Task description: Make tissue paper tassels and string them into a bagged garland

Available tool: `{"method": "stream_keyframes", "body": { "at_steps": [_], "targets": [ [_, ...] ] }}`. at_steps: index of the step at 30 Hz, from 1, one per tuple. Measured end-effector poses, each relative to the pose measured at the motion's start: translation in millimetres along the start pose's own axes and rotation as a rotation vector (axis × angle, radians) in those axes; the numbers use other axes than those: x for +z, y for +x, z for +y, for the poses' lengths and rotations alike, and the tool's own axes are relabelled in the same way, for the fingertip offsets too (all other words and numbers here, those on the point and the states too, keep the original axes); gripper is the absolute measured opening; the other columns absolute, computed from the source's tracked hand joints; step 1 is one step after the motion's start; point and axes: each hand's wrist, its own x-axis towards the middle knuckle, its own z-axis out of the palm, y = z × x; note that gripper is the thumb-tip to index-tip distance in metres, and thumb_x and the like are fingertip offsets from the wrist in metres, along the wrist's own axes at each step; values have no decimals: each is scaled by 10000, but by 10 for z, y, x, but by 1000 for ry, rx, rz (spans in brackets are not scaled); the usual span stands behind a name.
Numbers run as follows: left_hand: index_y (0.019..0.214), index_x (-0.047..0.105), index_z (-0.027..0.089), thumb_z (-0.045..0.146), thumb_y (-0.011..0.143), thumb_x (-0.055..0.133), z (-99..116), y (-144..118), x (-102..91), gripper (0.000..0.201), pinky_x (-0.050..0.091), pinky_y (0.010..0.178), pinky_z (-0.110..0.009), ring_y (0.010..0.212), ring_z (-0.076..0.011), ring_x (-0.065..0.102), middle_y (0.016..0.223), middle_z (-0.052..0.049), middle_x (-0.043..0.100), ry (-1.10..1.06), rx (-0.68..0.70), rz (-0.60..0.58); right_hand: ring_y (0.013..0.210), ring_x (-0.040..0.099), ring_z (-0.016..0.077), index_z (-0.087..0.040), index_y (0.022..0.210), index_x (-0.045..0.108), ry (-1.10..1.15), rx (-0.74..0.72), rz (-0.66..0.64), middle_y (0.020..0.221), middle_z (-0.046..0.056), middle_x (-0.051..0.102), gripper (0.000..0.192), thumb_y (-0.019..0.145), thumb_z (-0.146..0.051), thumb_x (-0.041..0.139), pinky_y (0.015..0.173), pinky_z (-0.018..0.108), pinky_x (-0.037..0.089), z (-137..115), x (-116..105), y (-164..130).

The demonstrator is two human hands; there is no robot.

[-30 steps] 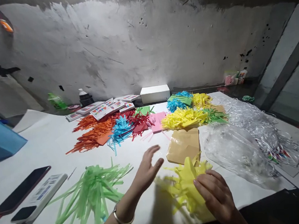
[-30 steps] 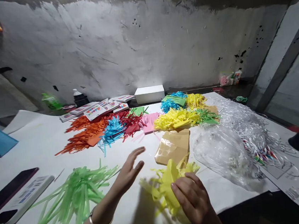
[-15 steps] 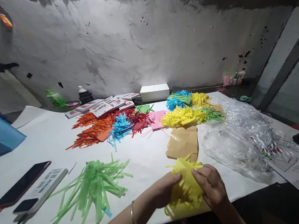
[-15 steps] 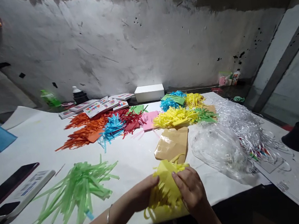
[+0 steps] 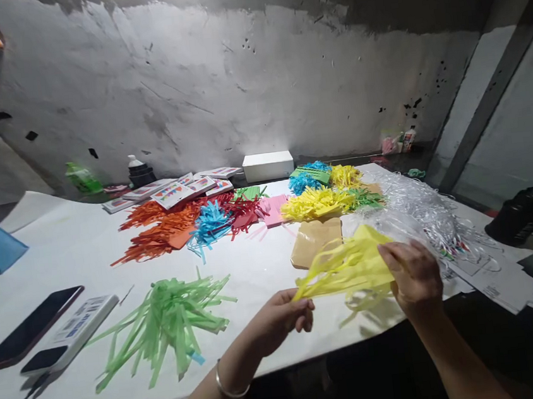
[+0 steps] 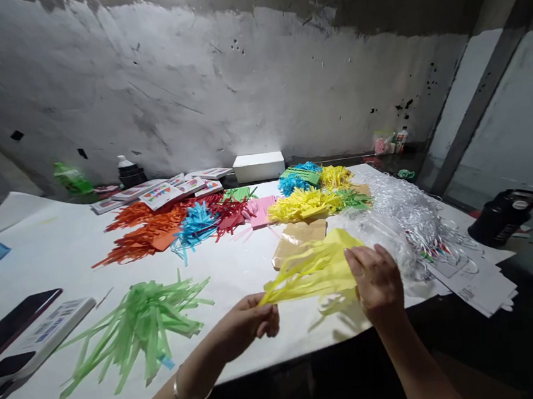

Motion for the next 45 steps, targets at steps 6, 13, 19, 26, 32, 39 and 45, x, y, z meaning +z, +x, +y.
{"method": "stream_keyframes", "body": {
  "at_steps": [6,13,19,26,32,39,45],
  "targets": [
    [805,672,142,446,800,720,-54,-438,-627,308,388,604,-249,551,-125,512,568,16,594,244,70,274,1134,670,223,-121,1163,690,155,-103,-227,1135,125,745,376,915,1,436,1073,445,492,-769,521,-433],
    [1028,656,216,479,789,703,-420,-785,-976,358,461,955,-483,1154,-351,572,1079,-101,680,611,302,812,1123,683,240,-129,1148,703,313,9,-375,1149,134,743,423,815,7,481,1055,458,511,-1088,864,-865],
    [1137,634,258,149,790,706,-809,-415,-464,370,439,1030,-517,1177,-309,569,1243,-93,663,1408,625,398,1160,669,270,-148,1188,672,420,60,-467,1216,120,719,387,890,-26,456,1003,493,555,-1045,840,-862],
    [970,623,208,123,803,691,-818,-244,-303,200,505,854,-420,953,-262,620,1038,-72,696,1414,503,333,1162,660,303,-198,1196,664,540,147,-556,1237,110,706,285,913,-216,633,1027,559,524,-987,723,-779],
    [1005,626,218,196,902,609,-719,-330,-284,108,482,893,-374,997,-236,603,1056,-65,685,1353,463,323,1081,684,276,-229,954,700,648,206,-577,1117,82,737,176,979,-197,529,1033,583,502,-896,708,-817],
    [980,642,219,240,959,559,-709,-334,-260,87,457,914,-363,1002,-218,592,1037,-52,684,1310,451,309,1063,668,265,-237,947,663,748,258,-553,1081,67,722,193,993,-177,486,1044,570,474,-916,695,-792],
    [961,640,219,222,983,515,-699,-342,-264,127,447,904,-366,984,-211,587,1017,-47,684,1284,455,288,1078,655,263,-240,928,668,743,292,-585,1089,60,716,178,984,-181,509,1067,559,448,-928,679,-780]
  ]
}}
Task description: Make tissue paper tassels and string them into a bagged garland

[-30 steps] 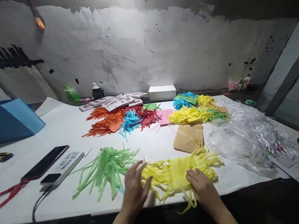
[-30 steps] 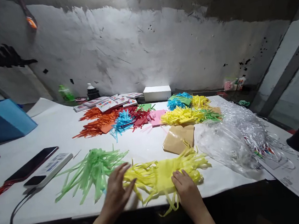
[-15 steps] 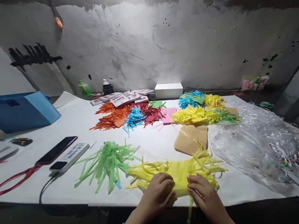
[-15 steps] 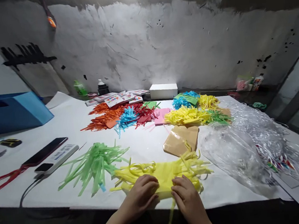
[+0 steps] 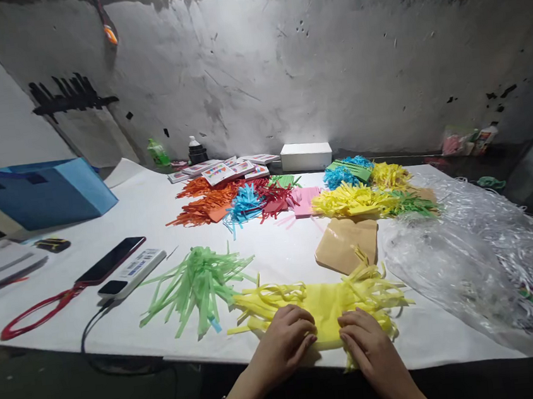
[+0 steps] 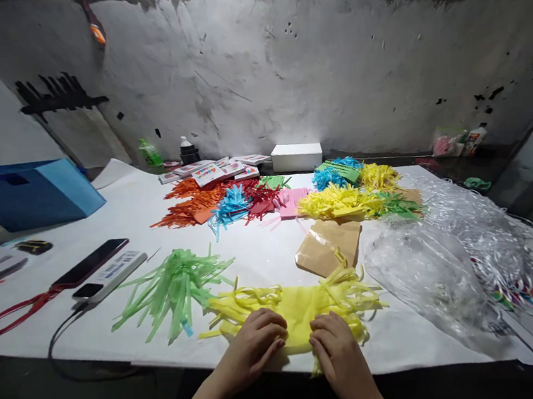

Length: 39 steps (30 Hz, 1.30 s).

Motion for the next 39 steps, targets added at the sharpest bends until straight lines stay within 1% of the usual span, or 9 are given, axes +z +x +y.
{"method": "stream_keyframes", "body": {
  "at_steps": [3,7,12,19,24,28,32,36,39],
  "targets": [
    [978,633,223,222,937,602,0,-7,20,51,445,903,-379,998,-226,580,1039,-43,684,-3,-10,-4,1075,658,263,-247,943,679,13,29,-14,1090,55,720,168,977,-186,527,1076,565,435,-16,-10,3],
    [945,622,223,180,842,721,-4,-7,79,150,446,891,-398,986,-244,574,1043,-34,687,53,-31,-3,1084,654,263,-249,932,682,47,79,-25,1073,52,726,160,971,-195,537,1080,555,430,-27,-24,9],
    [921,611,226,161,878,668,7,5,75,96,446,893,-412,1000,-251,565,1060,-34,678,67,-25,-41,1110,639,259,-250,881,666,66,166,-45,1080,47,721,131,962,-222,565,1091,533,421,-24,-41,2],
    [954,632,228,136,940,563,-32,0,52,115,453,871,-402,988,-244,566,1044,-46,685,19,11,-21,1127,624,251,-233,901,652,25,150,-58,1102,65,704,139,966,-181,541,1059,484,467,-84,-107,13],
    [970,652,219,116,957,519,-53,6,60,169,467,856,-399,989,-244,576,1044,-65,690,20,47,-2,1153,621,250,-230,912,652,-24,138,-75,1122,67,700,154,971,-166,525,1110,520,432,-125,-179,-1],
    [956,647,217,110,953,542,-75,12,75,150,470,857,-398,987,-244,583,1036,-59,698,33,42,2,1162,624,260,-232,929,665,-80,119,-78,1154,73,697,171,957,-144,521,1112,550,432,-139,-232,-22],
    [937,642,217,112,948,566,-88,11,102,129,471,862,-391,982,-241,589,1012,-52,703,37,47,37,1176,615,268,-234,876,662,-133,109,-82,1173,73,690,166,953,-157,537,1118,564,414,-112,-295,-35],
    [932,640,222,122,957,546,-63,27,87,139,475,853,-384,987,-243,593,1018,-55,703,40,53,40,1209,572,271,-230,925,654,-243,75,-9,1197,85,663,108,949,-162,573,1134,575,356,-77,-394,-72],
    [920,635,227,130,955,534,-47,40,55,144,473,846,-384,985,-244,594,1015,-55,700,42,51,12,1152,581,272,-228,999,646,-306,64,48,1167,91,656,139,932,-125,579,1061,542,404,-118,-453,-104]
  ]
}}
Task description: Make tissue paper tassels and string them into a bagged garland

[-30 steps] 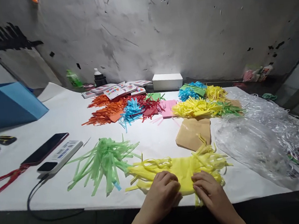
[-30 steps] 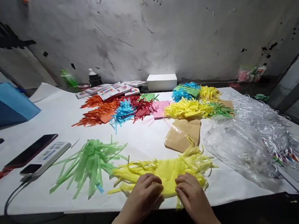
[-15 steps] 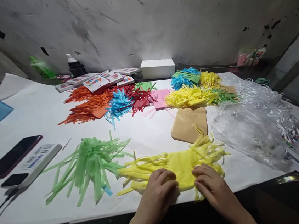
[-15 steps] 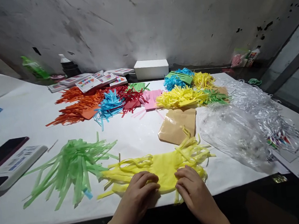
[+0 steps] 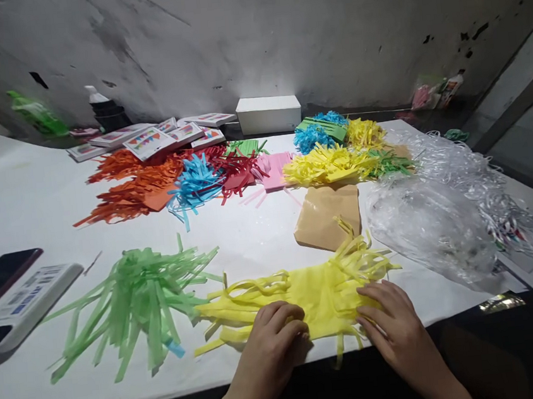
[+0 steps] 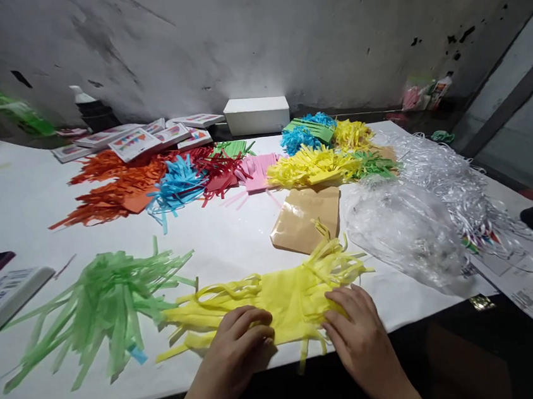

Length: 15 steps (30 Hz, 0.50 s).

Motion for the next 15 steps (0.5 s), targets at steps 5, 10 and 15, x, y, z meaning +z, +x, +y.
{"method": "stream_keyframes", "body": {
  "at_steps": [5,10,15],
  "targets": [
    [926,615,232,177,937,578,5,7,-44,67,466,880,-403,1033,-257,576,1068,-63,679,-17,-36,-92,978,613,240,-228,1067,650,27,-42,-63,1038,75,665,188,931,-127,570,951,464,438,-145,-14,30],
    [944,608,233,188,938,584,14,-7,-60,51,465,892,-408,1053,-260,566,1094,-69,672,-25,-49,-105,834,600,192,-215,952,644,87,-78,-92,876,31,647,168,938,-90,533,905,422,411,-148,50,138],
    [956,622,231,205,923,604,21,-11,-73,46,476,885,-405,1042,-261,575,1094,-72,684,-10,-42,-92,799,590,176,-215,920,614,148,-63,-119,860,24,636,178,960,-94,489,855,375,416,-95,57,181]
  ]
}}
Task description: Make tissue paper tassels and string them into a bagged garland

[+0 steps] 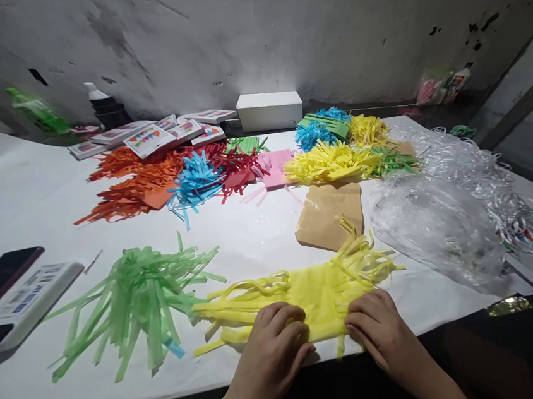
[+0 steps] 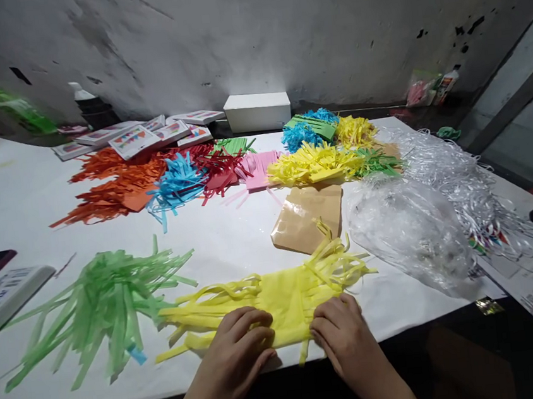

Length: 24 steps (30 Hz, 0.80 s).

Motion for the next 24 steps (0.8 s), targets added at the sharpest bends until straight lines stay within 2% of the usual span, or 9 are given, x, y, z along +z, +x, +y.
{"method": "stream_keyframes", "body": {
  "at_steps": [4,6,10,12,16,18,19,21,24],
  "targets": [
    [1036,615,211,236,896,642,19,20,42,145,480,860,-415,990,-270,581,1069,-84,693,35,-10,34,825,599,192,-204,906,588,-41,23,19,880,41,637,186,951,-77,459,856,392,428,-36,14,16],
    [1026,616,203,176,908,586,31,41,81,125,473,829,-418,938,-265,583,1021,-80,701,63,-11,65,912,624,221,-189,942,592,-111,0,62,951,72,659,167,940,-73,470,947,453,416,-67,57,41],
    [977,633,205,40,865,481,36,88,122,251,470,768,-396,861,-243,599,961,-73,713,70,2,95,1188,597,285,-118,1212,580,-236,-154,56,1213,155,672,277,950,-96,492,1119,543,330,-101,200,136],
    [973,633,209,51,862,505,33,87,116,232,481,771,-386,875,-239,617,978,-69,725,63,13,101,1167,625,264,-119,1233,587,-227,-237,40,1174,134,708,311,961,-65,445,1113,510,368,-98,251,173],
    [937,607,228,86,955,486,33,-15,112,187,404,1048,-448,1064,-233,639,1080,-29,756,94,145,164,1021,683,233,-155,1097,623,-101,-266,15,948,75,745,284,956,-43,403,1054,468,426,-91,232,144],
    [961,589,230,65,973,438,36,-86,130,224,326,1137,-455,1034,-201,663,1054,-11,765,61,194,139,949,678,229,-176,1103,615,-12,-233,-14,892,55,728,266,945,-72,429,948,423,475,-94,205,89],
    [975,584,227,58,972,425,36,-110,139,232,358,1117,-436,977,-188,677,1014,-12,767,41,180,112,901,669,224,-190,1096,615,24,-204,-10,866,47,717,263,940,-80,435,871,392,491,-95,204,63],
    [952,586,220,67,955,441,33,-109,145,211,493,932,-372,847,-191,682,907,-24,755,38,68,54,816,637,213,-219,1048,624,61,-99,16,829,36,688,238,947,-103,441,747,345,480,-91,239,30],
    [881,611,214,106,933,496,24,46,93,166,494,661,-301,754,-217,678,804,-40,727,132,-230,-64,716,593,204,-240,915,624,8,85,42,765,23,642,203,991,-176,446,675,323,433,-61,366,60]
  ]
}}
